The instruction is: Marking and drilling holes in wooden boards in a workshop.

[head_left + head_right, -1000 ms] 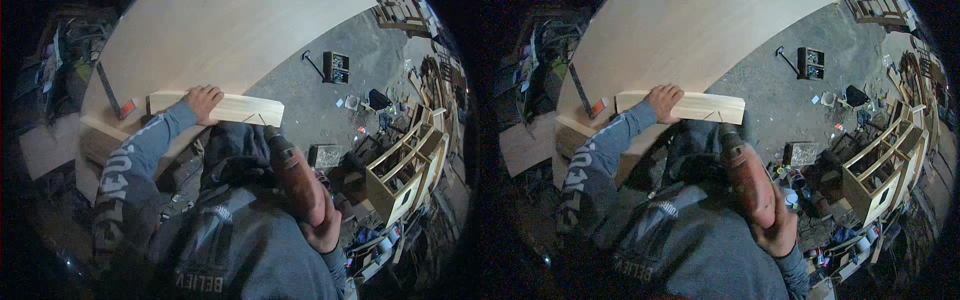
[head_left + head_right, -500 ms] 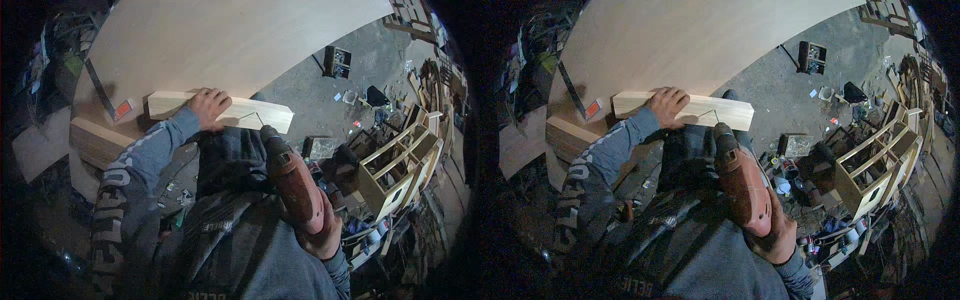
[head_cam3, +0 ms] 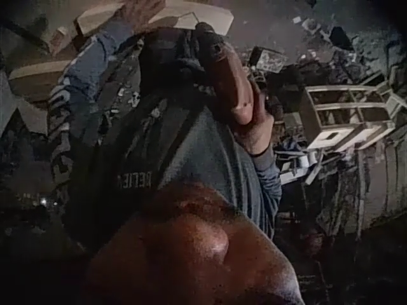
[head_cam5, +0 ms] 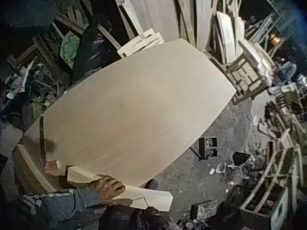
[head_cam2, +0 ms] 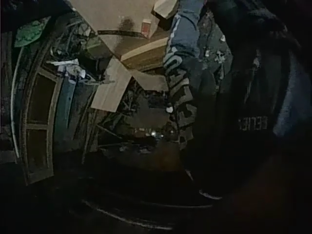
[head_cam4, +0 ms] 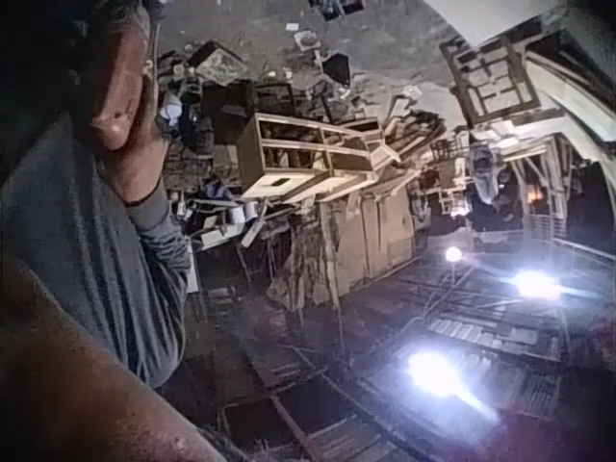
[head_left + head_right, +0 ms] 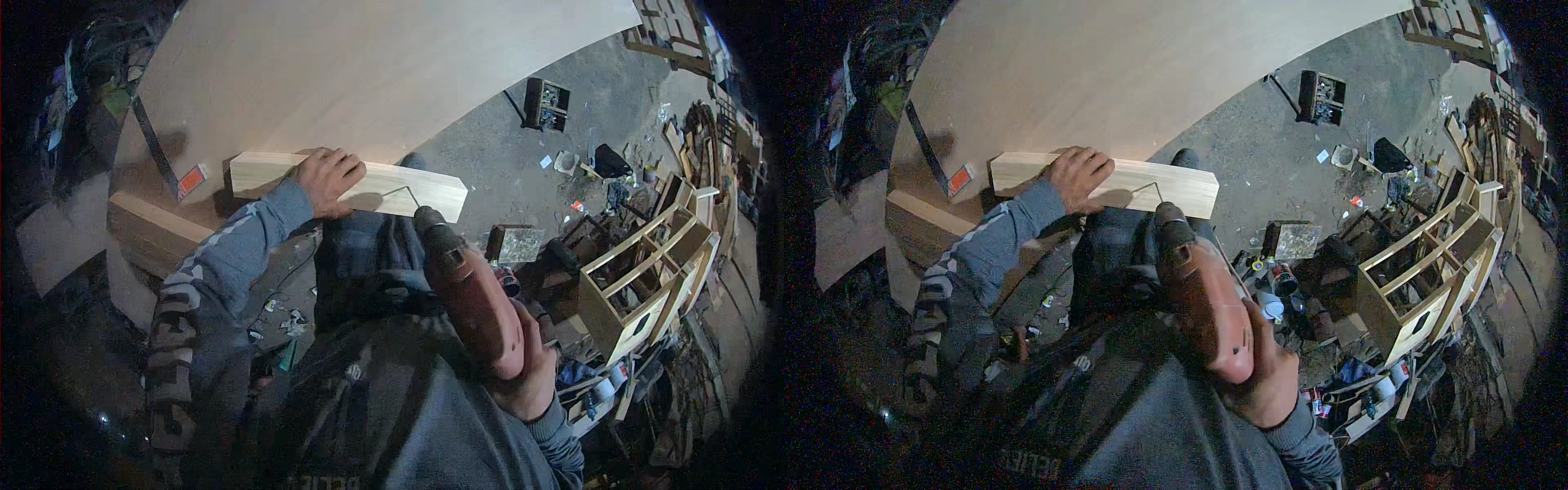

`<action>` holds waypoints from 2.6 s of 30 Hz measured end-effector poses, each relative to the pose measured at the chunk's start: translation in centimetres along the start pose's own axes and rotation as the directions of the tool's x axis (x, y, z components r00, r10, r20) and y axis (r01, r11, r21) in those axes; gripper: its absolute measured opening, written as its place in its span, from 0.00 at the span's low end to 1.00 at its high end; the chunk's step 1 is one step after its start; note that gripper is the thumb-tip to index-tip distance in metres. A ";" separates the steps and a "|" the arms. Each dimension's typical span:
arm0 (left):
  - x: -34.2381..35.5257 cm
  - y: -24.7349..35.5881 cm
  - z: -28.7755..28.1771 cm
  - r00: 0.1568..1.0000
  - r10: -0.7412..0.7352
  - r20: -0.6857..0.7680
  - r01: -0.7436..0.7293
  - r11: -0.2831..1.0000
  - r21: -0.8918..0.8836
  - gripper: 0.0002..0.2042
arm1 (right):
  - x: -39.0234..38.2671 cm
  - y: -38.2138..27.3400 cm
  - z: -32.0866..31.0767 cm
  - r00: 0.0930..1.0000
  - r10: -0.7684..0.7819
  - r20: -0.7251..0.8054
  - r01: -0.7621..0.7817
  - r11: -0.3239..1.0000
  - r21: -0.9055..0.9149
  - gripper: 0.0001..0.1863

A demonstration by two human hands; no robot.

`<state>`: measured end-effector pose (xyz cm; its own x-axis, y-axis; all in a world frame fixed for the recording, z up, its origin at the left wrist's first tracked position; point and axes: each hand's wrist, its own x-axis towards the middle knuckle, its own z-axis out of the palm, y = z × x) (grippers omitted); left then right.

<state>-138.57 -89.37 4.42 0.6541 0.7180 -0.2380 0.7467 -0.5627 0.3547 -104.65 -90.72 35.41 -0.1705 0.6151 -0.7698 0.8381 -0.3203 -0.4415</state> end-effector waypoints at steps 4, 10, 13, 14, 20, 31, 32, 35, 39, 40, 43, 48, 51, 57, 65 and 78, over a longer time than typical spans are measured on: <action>0.0 -0.1 0.1 1.000 0.008 0.002 -0.008 1.000 0.008 0.34 | 0.8 -0.8 -0.3 0.999 -0.031 0.008 0.032 0.998 -0.059 0.47; 0.0 -0.1 0.6 0.997 0.014 -0.082 -0.008 0.997 0.074 0.37 | 1.3 -0.1 -0.7 0.995 0.008 0.097 -0.005 0.999 -0.034 0.41; 0.0 -0.2 0.5 0.994 0.012 -0.106 -0.005 0.998 0.058 0.35 | 1.6 0.4 -0.4 0.991 0.005 0.135 0.005 0.997 -0.072 0.39; -0.1 -0.1 0.4 0.994 0.022 -0.104 -0.017 0.999 0.042 0.35 | 1.8 0.6 -0.2 0.993 -0.065 0.102 0.071 0.996 -0.059 0.42; -0.1 -0.2 0.1 0.993 0.029 -0.112 -0.026 0.999 0.027 0.37 | 2.6 1.2 0.0 0.977 -0.194 0.087 0.203 0.972 -0.117 0.43; 0.1 -0.2 0.8 0.975 0.047 -0.215 -0.025 0.994 0.106 0.20 | 4.7 0.3 0.5 0.983 -0.146 0.114 0.161 0.978 -0.130 0.37; 0.1 -0.2 0.8 0.975 0.035 -0.222 -0.020 0.997 0.070 0.16 | 4.9 0.1 0.6 0.987 -0.136 0.089 0.145 0.983 -0.108 0.38; 0.2 -0.3 0.9 0.976 0.044 -0.214 -0.017 0.992 0.128 0.17 | 5.2 -0.2 0.9 0.994 -0.083 0.074 0.090 0.991 -0.103 0.39; 0.1 -0.3 1.1 0.978 0.042 -0.206 -0.022 0.995 0.099 0.17 | 5.6 -0.3 1.7 0.995 -0.041 0.090 0.054 0.988 -0.143 0.42; 0.1 -0.4 1.3 0.978 0.048 -0.203 -0.032 0.996 0.083 0.16 | 5.9 -0.3 2.3 0.999 -0.025 0.042 0.029 0.995 -0.091 0.44; 0.1 -0.6 1.8 0.969 0.056 -0.240 -0.031 0.994 0.108 0.16 | 6.1 -0.4 3.2 0.999 0.042 0.032 -0.042 0.999 -0.003 0.43; 0.0 -0.3 2.6 0.963 0.012 -0.269 -0.006 1.000 0.023 0.20 | 5.4 -0.5 2.7 1.000 -0.009 0.003 0.009 0.998 -0.068 0.38; 0.1 -0.1 2.6 0.969 0.008 -0.245 -0.003 1.000 0.022 0.21 | 4.2 -0.5 2.4 0.997 -0.078 -0.008 0.078 0.997 0.007 0.38; 0.0 0.3 1.2 0.980 0.054 -0.189 -0.035 0.994 0.106 0.22 | 1.2 0.0 1.7 1.000 -0.019 -0.013 0.019 1.000 0.015 0.38; 0.2 0.5 0.3 0.997 0.037 -0.068 -0.037 0.999 -0.005 0.37 | -1.1 1.1 0.4 0.982 -0.160 -0.102 0.163 0.986 0.023 0.47; 0.2 0.4 -0.2 0.999 0.042 0.002 -0.042 0.998 -0.039 0.44 | -1.3 2.1 -0.3 0.999 -0.034 -0.037 0.038 0.992 0.116 0.41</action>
<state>-138.18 -89.42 4.72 0.6852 0.6929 -0.2245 0.7133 -0.5759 0.3994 -102.53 -91.98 35.59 -0.1793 0.6519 -0.7368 0.7651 -0.3784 -0.5210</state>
